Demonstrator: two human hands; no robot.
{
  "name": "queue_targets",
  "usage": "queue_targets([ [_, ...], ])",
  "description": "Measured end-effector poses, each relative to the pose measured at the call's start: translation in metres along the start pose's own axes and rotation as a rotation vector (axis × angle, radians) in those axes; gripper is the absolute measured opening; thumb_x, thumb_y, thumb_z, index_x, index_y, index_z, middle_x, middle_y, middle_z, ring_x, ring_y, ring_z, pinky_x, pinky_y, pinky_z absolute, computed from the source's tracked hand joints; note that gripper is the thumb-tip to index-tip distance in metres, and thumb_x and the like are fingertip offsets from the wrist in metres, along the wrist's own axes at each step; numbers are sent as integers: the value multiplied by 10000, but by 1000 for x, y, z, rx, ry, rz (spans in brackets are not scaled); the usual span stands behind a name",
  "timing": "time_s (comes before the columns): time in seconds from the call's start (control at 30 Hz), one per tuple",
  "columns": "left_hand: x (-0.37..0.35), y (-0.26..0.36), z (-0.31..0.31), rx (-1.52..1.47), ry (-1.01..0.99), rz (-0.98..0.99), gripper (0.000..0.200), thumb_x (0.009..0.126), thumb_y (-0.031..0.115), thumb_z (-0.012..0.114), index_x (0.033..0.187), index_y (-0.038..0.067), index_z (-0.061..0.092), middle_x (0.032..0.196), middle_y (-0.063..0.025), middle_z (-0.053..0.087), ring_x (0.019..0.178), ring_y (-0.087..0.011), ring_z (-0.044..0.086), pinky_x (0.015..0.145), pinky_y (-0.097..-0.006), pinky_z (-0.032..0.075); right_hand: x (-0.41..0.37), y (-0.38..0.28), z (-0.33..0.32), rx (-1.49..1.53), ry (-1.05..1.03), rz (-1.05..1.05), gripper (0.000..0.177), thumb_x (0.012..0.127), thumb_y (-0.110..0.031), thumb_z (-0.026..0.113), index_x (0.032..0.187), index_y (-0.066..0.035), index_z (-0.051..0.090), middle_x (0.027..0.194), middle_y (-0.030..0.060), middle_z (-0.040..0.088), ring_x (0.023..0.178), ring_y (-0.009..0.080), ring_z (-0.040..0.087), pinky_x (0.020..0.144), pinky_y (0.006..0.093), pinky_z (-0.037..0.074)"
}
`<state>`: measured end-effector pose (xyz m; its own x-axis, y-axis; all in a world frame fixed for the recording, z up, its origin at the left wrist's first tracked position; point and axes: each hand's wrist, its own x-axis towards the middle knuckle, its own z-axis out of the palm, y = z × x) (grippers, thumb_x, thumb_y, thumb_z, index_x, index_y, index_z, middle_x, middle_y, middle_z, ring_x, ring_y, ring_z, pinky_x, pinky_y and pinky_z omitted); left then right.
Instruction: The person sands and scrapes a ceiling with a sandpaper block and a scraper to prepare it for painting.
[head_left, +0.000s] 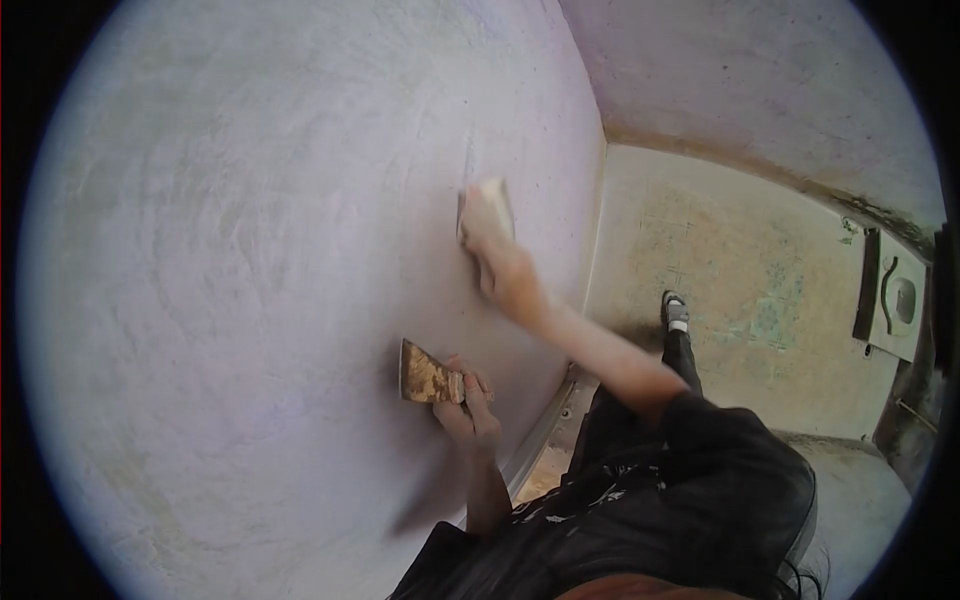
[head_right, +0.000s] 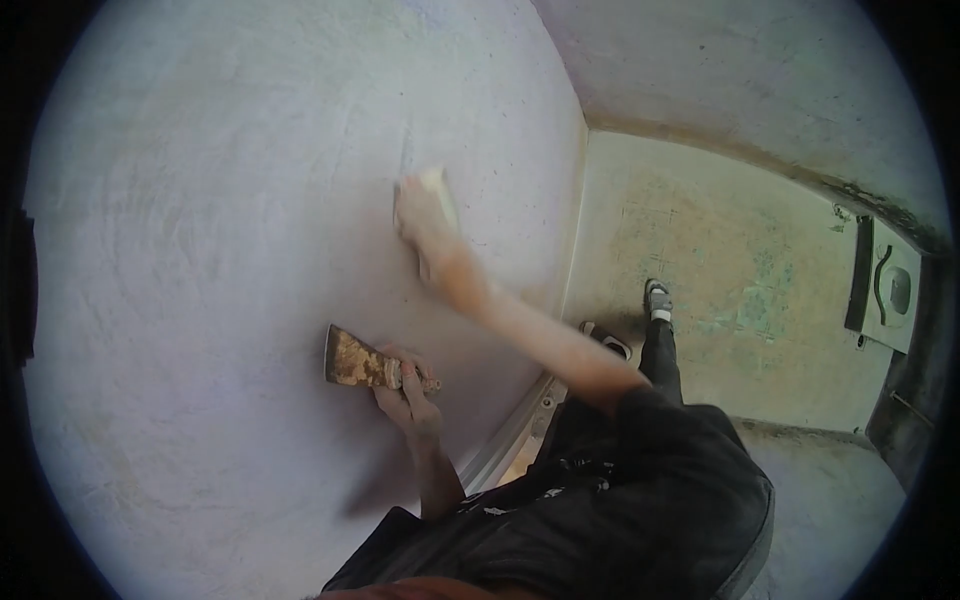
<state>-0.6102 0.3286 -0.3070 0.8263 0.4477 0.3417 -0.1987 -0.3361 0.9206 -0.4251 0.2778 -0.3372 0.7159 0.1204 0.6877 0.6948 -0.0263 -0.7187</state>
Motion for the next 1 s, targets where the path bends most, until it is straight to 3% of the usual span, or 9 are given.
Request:
queue_targets([
  [0.17, -7, -3, -6, -42, 16, -86, 366, 915, -11, 385, 1270, -95, 358, 884, -85, 471, 669, -123, 447, 576, -239, 400, 50, 15, 6, -3, 97, 59, 491, 797, 134, 445, 1286, 90, 430, 1354, 258, 439, 1337, 386, 330, 1120, 475, 252],
  [0.3, -9, 8, -5, -118, 7, -170, 417, 908, -35, 402, 1315, -91, 329, 984, -97, 455, 741, -136, 479, 628, -248, 434, -20, -31, 12, 94, -70, 98, 515, 781, 123, 394, 1294, 90, 426, 1364, 258, 423, 1329, 377, 341, 1131, 447, 239],
  [0.4, -5, 8, -11, 64, -32, -143, 481, 880, -55, 484, 1332, -87, 323, 993, -100, 453, 774, -153, 522, 680, -278, 468, 26, -5, 4, -9, -48, -85, 475, 825, 83, 436, 1300, 85, 426, 1384, 247, 404, 1333, 381, 332, 1137, 454, 224],
  [0.47, -2, 8, -14, 66, -16, -90, 547, 833, -71, 586, 1324, -77, 344, 990, -104, 461, 743, -157, 557, 621, -281, 487, 51, -10, 2, 91, 99, -47, 466, 828, 73, 457, 1293, 85, 434, 1391, 244, 397, 1333, 393, 329, 1137, 489, 210],
  [0.6, -16, -14, -44, 275, -43, 4, 615, 837, -118, 533, 1388, -49, 271, 1012, -89, 459, 625, -123, 517, 504, -254, 455, -23, -27, 34, 47, -27, -120, 508, 787, 88, 416, 1295, 91, 429, 1374, 260, 409, 1312, 389, 357, 1126, 421, 257],
  [0.67, -13, -1, -26, 135, 19, 14, 611, 826, -126, 539, 1380, -47, 292, 991, -100, 479, 593, -111, 514, 418, -234, 424, 22, -6, 9, 24, -16, -19, 499, 792, 82, 416, 1290, 96, 431, 1376, 260, 408, 1311, 392, 358, 1121, 446, 261],
  [0.73, -8, 6, -23, 153, 42, 13, 612, 822, -127, 541, 1378, -45, 298, 975, -99, 485, 579, -110, 511, 423, -235, 427, 41, 2, 8, 7, -24, 74, 490, 796, 76, 415, 1286, 100, 434, 1377, 261, 407, 1311, 394, 360, 1115, 471, 265],
  [0.93, -7, 3, -38, 207, 5, -2, 619, 807, -136, 537, 1375, -39, 311, 944, -97, 496, 536, -103, 491, 419, -226, 417, -3, -32, 16, -46, 16, -99, 412, 832, 14, 442, 1233, 102, 480, 1331, 286, 430, 1272, 427, 390, 1113, 481, 266],
  [1.0, -11, -5, -44, 247, -40, 28, 622, 804, -137, 537, 1375, -37, 312, 948, -98, 494, 528, -102, 487, 416, -223, 414, 32, 3, 16, -126, -41, -160, 385, 865, -5, 470, 1233, 108, 476, 1336, 277, 433, 1276, 426, 388, 1104, 492, 273],
])
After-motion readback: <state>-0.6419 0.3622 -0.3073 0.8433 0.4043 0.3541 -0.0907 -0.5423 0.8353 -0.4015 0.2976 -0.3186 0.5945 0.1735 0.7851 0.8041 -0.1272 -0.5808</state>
